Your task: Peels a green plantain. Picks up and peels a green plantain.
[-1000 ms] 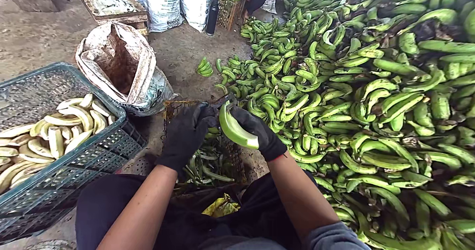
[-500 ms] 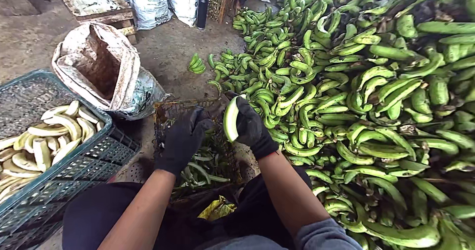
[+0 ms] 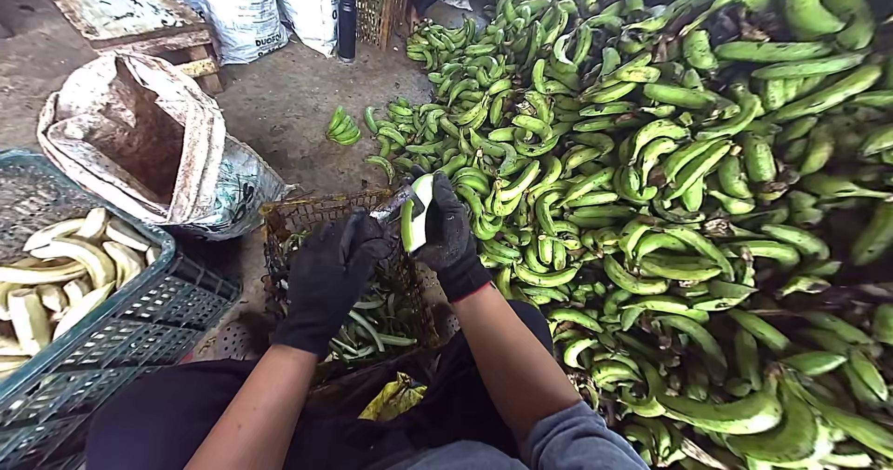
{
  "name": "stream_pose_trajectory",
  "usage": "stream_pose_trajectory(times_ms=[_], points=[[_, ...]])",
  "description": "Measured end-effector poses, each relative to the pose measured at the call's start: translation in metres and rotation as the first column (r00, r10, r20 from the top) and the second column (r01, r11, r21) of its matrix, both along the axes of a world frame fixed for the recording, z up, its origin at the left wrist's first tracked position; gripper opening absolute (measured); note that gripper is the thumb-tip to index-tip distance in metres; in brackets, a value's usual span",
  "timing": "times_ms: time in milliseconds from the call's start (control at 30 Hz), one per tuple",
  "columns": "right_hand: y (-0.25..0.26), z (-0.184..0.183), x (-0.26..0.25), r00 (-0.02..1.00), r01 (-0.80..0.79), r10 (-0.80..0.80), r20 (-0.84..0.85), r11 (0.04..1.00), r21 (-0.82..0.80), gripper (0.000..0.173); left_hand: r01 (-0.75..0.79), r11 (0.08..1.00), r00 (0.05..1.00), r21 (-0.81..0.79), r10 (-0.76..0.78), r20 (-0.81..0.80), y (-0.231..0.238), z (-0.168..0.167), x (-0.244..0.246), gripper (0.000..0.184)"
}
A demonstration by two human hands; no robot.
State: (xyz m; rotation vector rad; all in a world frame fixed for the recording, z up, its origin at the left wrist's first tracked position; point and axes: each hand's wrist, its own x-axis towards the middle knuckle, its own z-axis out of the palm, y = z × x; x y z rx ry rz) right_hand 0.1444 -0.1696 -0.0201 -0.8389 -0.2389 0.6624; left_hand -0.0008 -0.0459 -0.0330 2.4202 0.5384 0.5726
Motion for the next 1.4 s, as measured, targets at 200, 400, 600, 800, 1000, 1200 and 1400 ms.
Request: stream_pose_trajectory(times_ms=[200, 400, 600, 800, 1000, 1200, 1400], points=[[-0.002, -0.006, -0.003, 0.984, 0.015, 0.055, 0.168, 0.92, -0.391, 0.046, -0.011, 0.996, 1.0, 0.089, 0.012, -0.021, -0.001, -0.006, -0.003, 0.058], [-0.013, -0.017, -0.019, 0.703, -0.176, 0.496, 0.51, 0.816, -0.551, 0.045, -0.109, 0.966, 0.986, -0.235, 0.076, -0.147, 0.028, -0.002, -0.002, 0.053], [-0.005, -0.015, -0.005, 0.978, -0.201, 0.175, -0.117, 0.943, -0.267, 0.051, 0.016, 0.989, 0.993, -0.15, -0.033, -0.114, 0.017, -0.004, -0.008, 0.06], [-0.011, -0.027, 0.028, 0.865, -0.154, 0.201, -0.459, 0.978, 0.139, 0.058, 0.164, 0.906, 0.958, 0.39, -0.24, 0.155, -0.009, -0.02, -0.013, 0.058], [-0.002, -0.023, 0.006, 0.951, -0.156, 0.084, -0.297, 0.961, -0.227, 0.047, 0.116, 0.988, 0.991, 0.106, -0.108, -0.074, -0.017, -0.015, -0.008, 0.057], [-0.015, -0.031, -0.02, 0.857, -0.17, 0.382, 0.347, 0.844, -0.508, 0.043, -0.127, 0.817, 0.986, -0.562, 0.043, -0.159, 0.004, -0.019, -0.002, 0.046], [-0.012, -0.041, -0.015, 0.732, -0.126, 0.446, 0.515, 0.831, -0.541, 0.057, -0.14, 0.691, 0.99, -0.709, 0.102, -0.096, 0.015, -0.036, -0.003, 0.046]])
